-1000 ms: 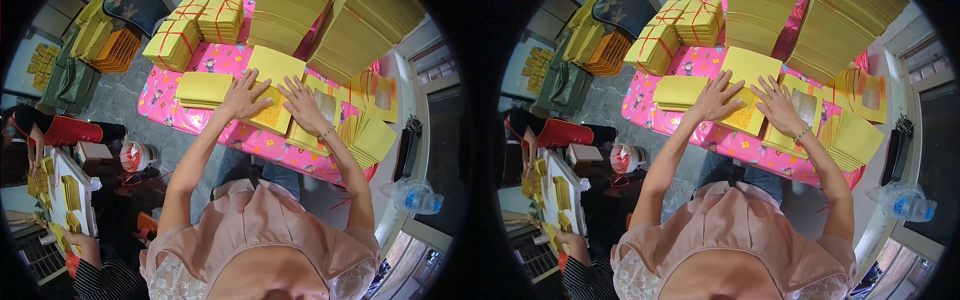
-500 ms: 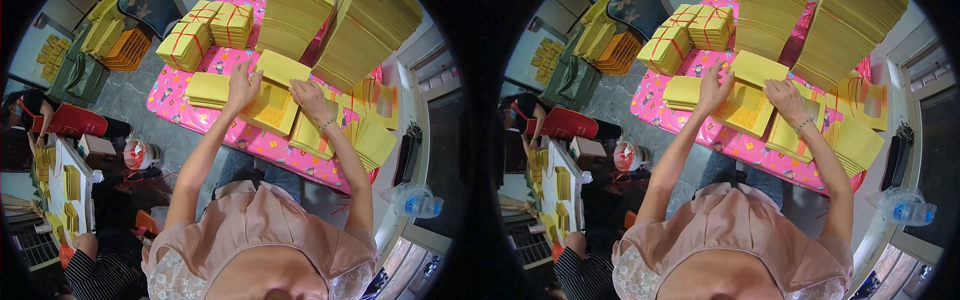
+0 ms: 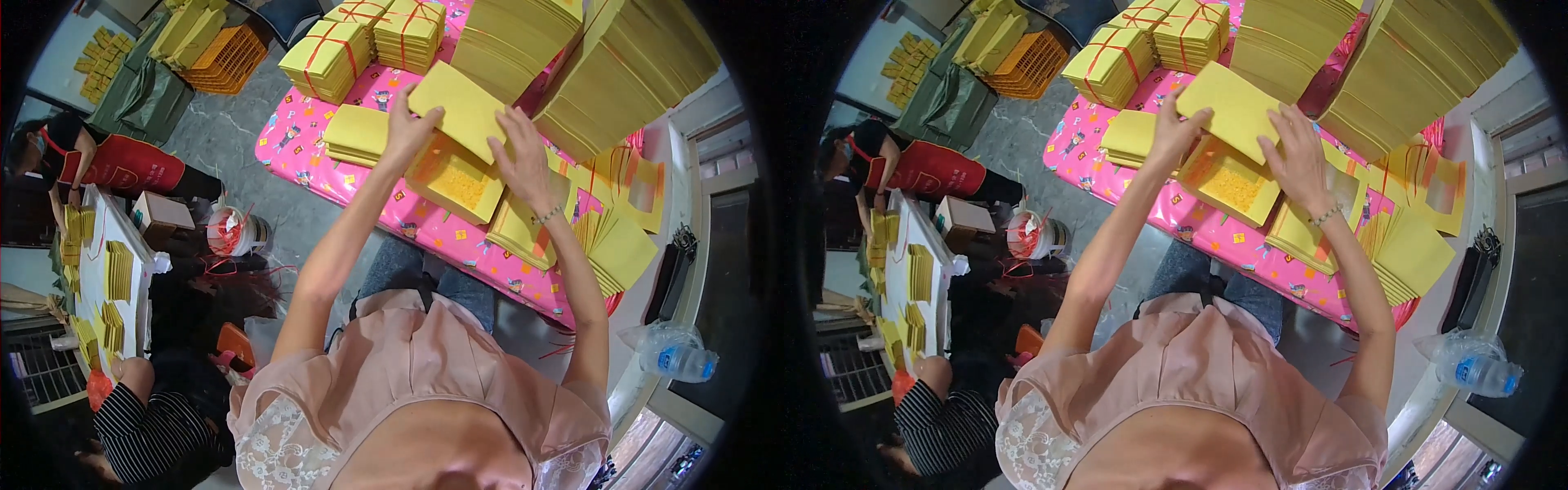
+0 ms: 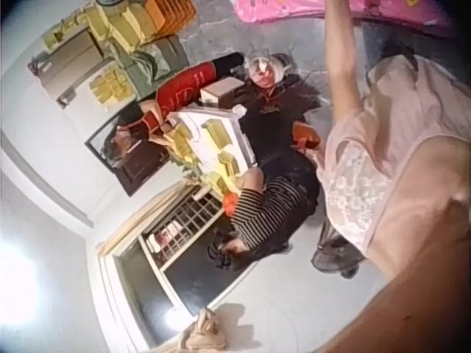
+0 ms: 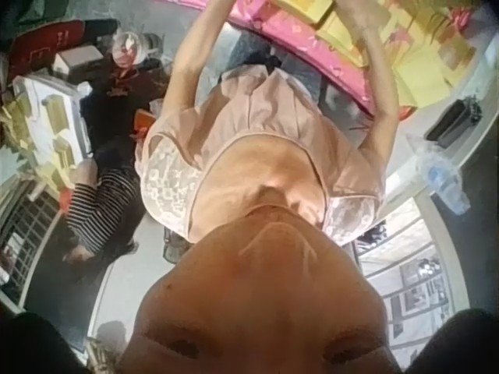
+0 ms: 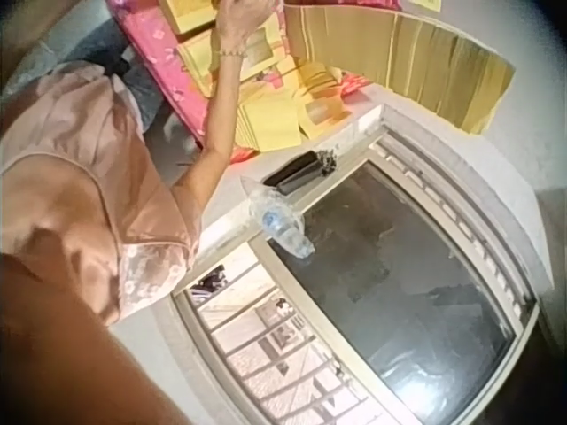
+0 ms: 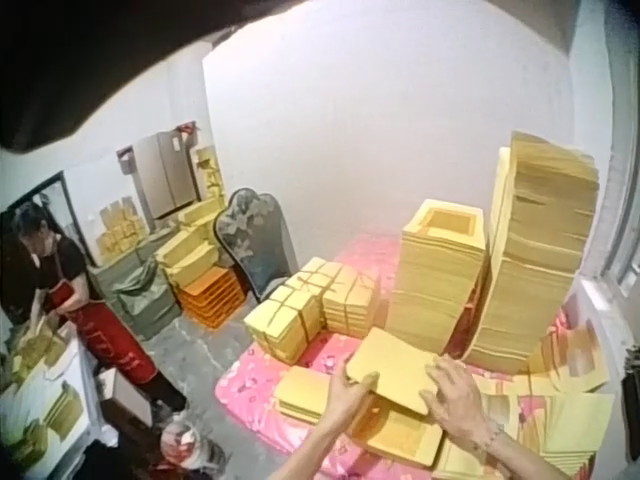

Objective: The recorder stacks and organizes yellow joss paper, eventually tying a bundle with a red string.

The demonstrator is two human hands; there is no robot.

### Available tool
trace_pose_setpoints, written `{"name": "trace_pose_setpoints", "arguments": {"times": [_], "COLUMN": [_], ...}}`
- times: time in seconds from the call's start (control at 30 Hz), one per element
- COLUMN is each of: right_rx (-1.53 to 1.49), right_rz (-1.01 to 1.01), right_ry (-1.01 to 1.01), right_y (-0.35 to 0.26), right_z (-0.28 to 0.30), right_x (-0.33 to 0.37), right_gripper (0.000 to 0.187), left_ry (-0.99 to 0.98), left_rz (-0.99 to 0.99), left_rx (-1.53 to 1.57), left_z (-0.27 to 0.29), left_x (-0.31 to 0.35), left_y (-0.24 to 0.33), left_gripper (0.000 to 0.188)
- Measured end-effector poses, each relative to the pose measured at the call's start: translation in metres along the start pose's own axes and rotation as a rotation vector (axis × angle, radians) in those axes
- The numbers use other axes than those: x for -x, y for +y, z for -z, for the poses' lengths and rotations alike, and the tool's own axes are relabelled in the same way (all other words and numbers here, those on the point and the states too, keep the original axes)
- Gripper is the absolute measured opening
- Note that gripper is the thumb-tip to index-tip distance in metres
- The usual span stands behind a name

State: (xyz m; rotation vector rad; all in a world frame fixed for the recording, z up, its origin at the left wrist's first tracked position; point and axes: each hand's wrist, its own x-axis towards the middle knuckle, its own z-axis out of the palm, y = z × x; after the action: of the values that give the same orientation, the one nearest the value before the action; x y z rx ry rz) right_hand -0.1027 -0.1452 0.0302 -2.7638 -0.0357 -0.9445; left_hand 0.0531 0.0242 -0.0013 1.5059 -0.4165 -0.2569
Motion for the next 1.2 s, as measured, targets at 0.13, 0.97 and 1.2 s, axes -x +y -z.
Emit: {"name": "trace_pose_setpoints", "arguments": {"times": [0.13,0.97,1.2], "right_rx": [-0.451,-0.316,-0.285], "right_rz": [-0.341,-0.191,-0.184], "right_ry": [-0.087,-0.591,-0.593], "right_y": [0.008,-0.051,-0.051], "right_z": [-0.023,-0.141,-0.147], "right_x": [-0.023,-0.084,-0.086], "right_gripper": [0.049,0.035,0.032], "left_ry": [0.025,0.278,0.314], "left_rz": [0.035,0.172,0.156], "left_rx": [0.197,-0.273,-0.282], "left_z": [0.033,0.145,0.149], "left_x": [0.015,0.027,0.027], "left_y": [0.04,-0.058,-0.074], "left_gripper": [0.057,0.059,0.062]}}
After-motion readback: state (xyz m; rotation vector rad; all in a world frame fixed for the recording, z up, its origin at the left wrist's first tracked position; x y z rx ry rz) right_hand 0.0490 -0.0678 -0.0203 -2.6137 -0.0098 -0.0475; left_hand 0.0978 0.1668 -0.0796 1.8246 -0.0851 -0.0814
